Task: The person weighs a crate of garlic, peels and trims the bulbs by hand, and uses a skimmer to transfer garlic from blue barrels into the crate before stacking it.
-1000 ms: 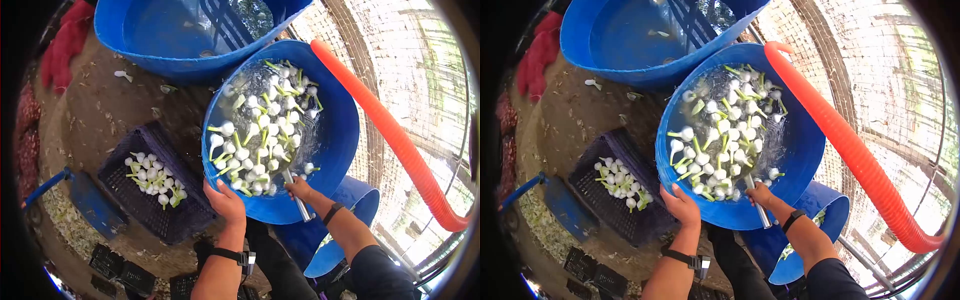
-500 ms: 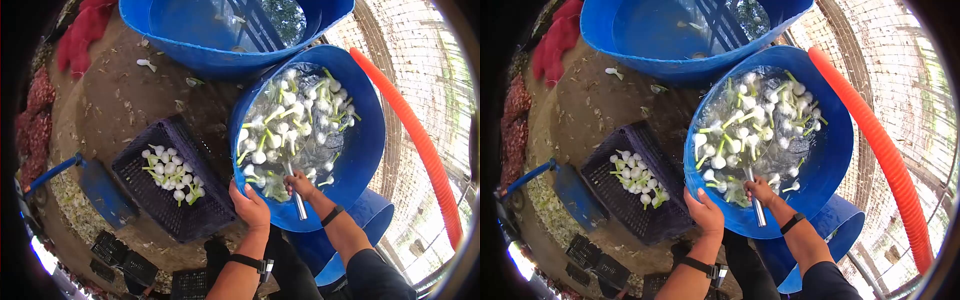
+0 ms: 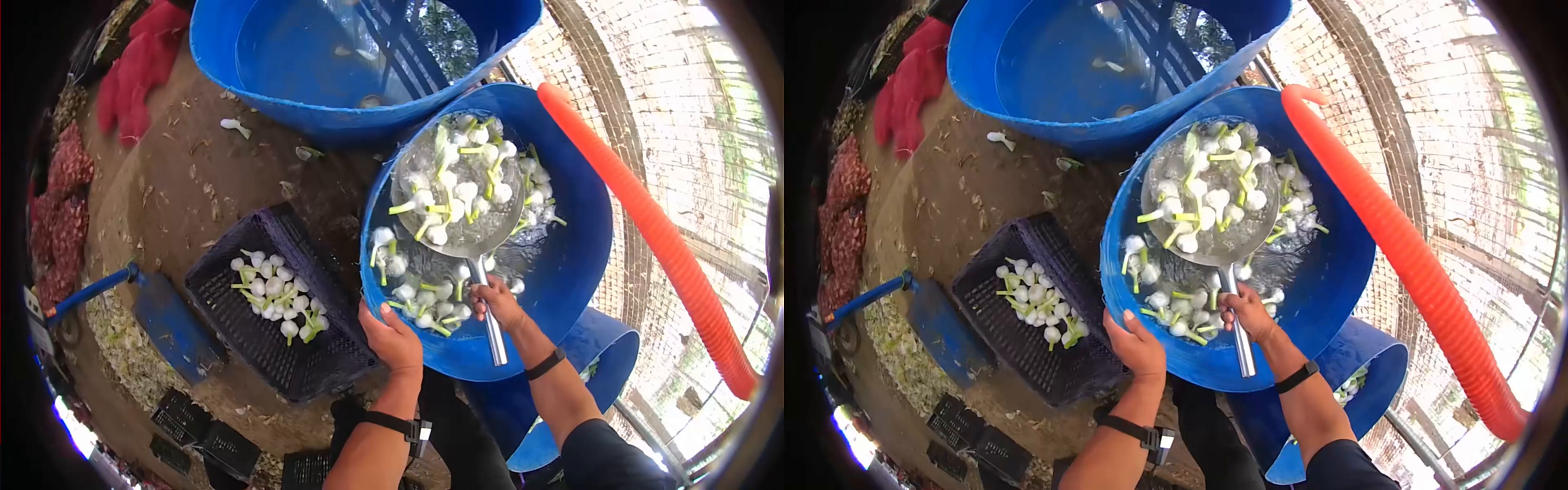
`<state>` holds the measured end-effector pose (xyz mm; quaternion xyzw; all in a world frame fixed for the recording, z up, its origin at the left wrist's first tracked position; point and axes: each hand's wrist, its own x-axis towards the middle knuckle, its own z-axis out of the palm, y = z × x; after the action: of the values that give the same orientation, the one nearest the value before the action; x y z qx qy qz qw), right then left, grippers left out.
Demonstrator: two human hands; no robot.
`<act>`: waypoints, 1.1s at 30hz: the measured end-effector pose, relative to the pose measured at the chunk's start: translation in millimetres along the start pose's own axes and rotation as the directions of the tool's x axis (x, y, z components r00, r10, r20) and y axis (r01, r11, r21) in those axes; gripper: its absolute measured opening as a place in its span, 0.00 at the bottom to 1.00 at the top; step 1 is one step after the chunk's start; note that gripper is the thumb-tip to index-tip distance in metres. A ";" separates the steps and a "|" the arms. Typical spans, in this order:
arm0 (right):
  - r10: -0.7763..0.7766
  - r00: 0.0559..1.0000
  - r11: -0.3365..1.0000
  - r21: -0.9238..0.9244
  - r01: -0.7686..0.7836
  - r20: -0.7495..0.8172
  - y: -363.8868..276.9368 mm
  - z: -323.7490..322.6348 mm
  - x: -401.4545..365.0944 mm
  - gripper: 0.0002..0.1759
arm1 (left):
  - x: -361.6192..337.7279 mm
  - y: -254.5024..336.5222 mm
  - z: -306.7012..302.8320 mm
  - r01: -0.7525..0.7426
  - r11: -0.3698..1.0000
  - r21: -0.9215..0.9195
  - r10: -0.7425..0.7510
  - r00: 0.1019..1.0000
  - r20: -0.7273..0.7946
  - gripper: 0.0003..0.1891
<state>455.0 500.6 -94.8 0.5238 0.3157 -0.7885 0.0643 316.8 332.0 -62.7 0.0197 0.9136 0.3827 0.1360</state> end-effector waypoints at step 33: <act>-0.023 0.997 0.997 -0.077 0.029 0.075 76.9 90.1 -341.5 0.10 | 39.6 134.2 -134.9 -0.644 0.765 0.014 0.576 0.694 0.432 0.23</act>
<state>568.8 310.4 190.7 0.4873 0.3505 -0.7952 0.0861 234.1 338.8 113.0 0.4118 0.8344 0.3169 0.1837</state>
